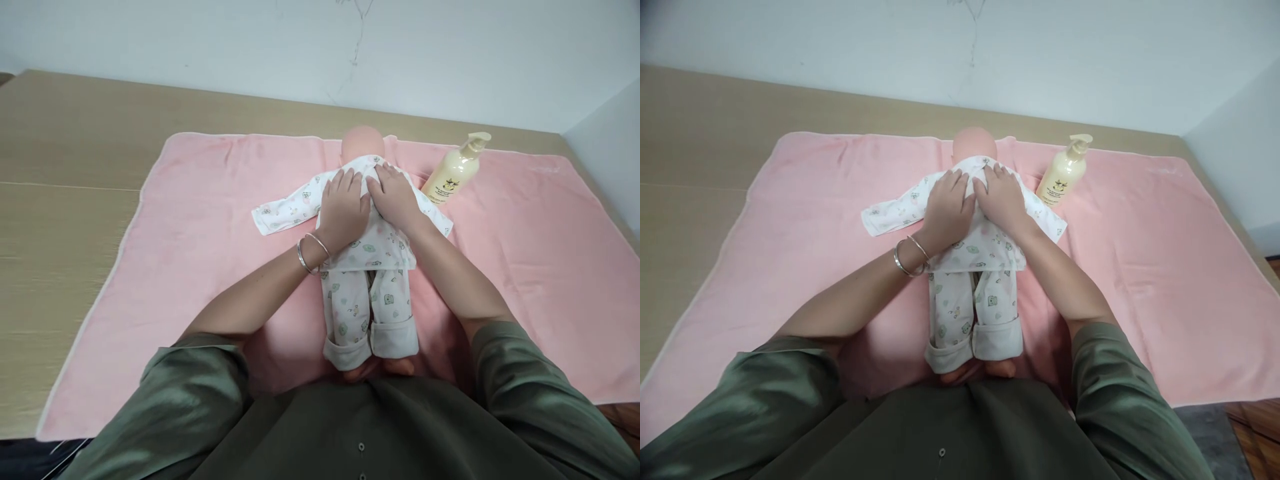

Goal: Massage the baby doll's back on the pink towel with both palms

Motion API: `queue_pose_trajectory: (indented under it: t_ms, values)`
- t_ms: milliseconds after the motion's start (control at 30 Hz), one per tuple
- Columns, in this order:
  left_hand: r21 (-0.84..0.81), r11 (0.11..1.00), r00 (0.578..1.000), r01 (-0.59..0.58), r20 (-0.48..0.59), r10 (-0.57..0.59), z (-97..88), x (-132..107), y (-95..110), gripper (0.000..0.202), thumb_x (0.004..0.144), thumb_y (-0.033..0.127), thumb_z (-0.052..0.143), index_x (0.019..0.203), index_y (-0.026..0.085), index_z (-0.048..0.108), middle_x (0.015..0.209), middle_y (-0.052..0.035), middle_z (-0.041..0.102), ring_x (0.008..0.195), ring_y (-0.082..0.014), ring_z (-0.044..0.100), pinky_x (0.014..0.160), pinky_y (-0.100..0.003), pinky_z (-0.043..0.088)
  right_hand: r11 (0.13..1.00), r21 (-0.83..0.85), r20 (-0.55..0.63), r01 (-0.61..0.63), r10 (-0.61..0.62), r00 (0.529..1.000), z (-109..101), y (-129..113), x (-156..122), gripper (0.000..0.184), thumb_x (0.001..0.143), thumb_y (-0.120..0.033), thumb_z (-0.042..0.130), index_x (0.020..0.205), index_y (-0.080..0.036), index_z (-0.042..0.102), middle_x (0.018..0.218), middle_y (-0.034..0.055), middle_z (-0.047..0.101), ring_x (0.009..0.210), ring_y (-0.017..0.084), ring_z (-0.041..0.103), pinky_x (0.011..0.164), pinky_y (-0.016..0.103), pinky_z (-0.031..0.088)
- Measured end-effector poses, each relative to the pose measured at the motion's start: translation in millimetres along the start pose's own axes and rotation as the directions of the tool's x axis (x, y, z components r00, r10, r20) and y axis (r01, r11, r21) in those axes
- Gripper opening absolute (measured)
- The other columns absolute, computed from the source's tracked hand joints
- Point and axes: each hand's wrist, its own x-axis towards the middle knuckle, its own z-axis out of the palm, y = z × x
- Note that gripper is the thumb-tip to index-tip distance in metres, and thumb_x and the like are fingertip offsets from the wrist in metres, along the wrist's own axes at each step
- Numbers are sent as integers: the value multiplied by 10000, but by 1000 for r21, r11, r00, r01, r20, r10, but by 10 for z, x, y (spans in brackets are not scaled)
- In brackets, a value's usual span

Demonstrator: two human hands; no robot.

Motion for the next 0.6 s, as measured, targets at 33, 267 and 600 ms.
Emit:
queue_pose_trajectory:
  t_ms: [33, 267, 600]
  values:
    - [-18, 1000, 1000, 11, 5, -11, -3, 38, -43, 507, 930, 301, 432, 1390, 103, 513, 1530, -186, 463, 1472, -358, 357, 1257, -563, 227, 1000, -28, -13, 11, -12, 1000, 4, -39, -38, 564, 1010, -343, 302, 1431, -17, 487, 1504, 229, 471, 1452, 369, 383, 1213, 572, 289]
    - [-92, 994, 995, 65, 75, -59, -36, 292, -329, 481, 949, 359, 405, 1341, 127, 559, 1484, -173, 522, 1429, -329, 426, 1246, -546, 267, 992, -78, -16, 97, -99, 995, -5, -211, -217, 564, 985, -288, 326, 1445, 7, 466, 1523, 221, 452, 1457, 370, 376, 1226, 562, 285]
    - [57, 998, 1000, 5, 10, -6, -42, -21, 88, 474, 928, 232, 376, 1357, 96, 526, 1496, -209, 481, 1447, -370, 386, 1221, -603, 268, 1000, 8, -8, 5, -5, 1000, 26, -19, -18, 554, 1002, -322, 278, 1443, -50, 474, 1553, 196, 420, 1483, 338, 343, 1225, 581, 274]
